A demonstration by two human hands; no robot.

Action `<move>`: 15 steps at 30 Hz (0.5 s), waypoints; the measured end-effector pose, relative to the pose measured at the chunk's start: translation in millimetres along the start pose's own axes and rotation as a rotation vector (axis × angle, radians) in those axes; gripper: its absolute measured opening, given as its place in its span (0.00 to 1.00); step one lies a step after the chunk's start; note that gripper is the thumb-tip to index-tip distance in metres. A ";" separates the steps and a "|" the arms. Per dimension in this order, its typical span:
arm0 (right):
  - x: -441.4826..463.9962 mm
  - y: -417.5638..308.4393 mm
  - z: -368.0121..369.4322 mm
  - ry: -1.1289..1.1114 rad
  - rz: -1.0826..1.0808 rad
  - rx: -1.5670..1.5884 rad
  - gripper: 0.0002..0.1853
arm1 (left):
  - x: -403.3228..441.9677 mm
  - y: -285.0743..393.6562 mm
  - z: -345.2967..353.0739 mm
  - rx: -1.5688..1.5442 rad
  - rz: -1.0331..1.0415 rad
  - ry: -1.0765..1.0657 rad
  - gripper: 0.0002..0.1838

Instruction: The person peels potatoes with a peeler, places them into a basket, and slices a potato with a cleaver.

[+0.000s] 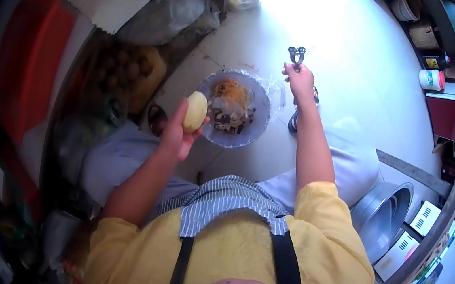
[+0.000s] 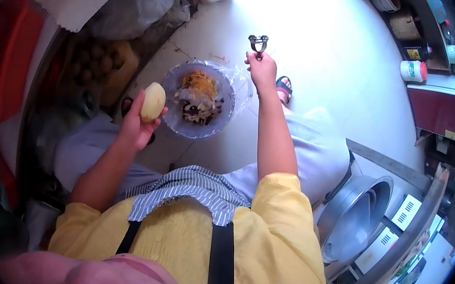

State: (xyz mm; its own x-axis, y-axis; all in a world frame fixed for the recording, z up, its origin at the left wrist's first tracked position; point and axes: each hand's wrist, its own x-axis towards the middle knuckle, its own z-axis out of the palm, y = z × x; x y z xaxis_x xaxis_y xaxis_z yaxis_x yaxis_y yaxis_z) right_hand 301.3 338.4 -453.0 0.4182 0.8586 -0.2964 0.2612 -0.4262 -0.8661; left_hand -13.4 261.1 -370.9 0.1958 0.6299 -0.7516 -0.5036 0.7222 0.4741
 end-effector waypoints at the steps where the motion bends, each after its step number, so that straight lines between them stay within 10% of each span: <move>1: 20.2 9.5 7.5 -0.005 0.005 0.042 0.12 | 3.3 -1.4 -1.1 -0.006 -0.022 0.013 0.25; 15: 146.7 184.1 142.6 -0.481 -0.208 -0.900 0.14 | 20.8 14.8 21.3 -0.025 -0.100 -0.072 0.28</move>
State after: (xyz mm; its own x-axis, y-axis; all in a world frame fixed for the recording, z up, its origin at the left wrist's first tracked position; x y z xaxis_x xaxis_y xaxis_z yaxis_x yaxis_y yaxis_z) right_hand 286.7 426.5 -713.3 -0.0491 0.8782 -0.4758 0.9233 -0.1418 -0.3569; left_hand 1.1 290.9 -369.8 0.3052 0.5749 -0.7591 -0.4993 0.7754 0.3865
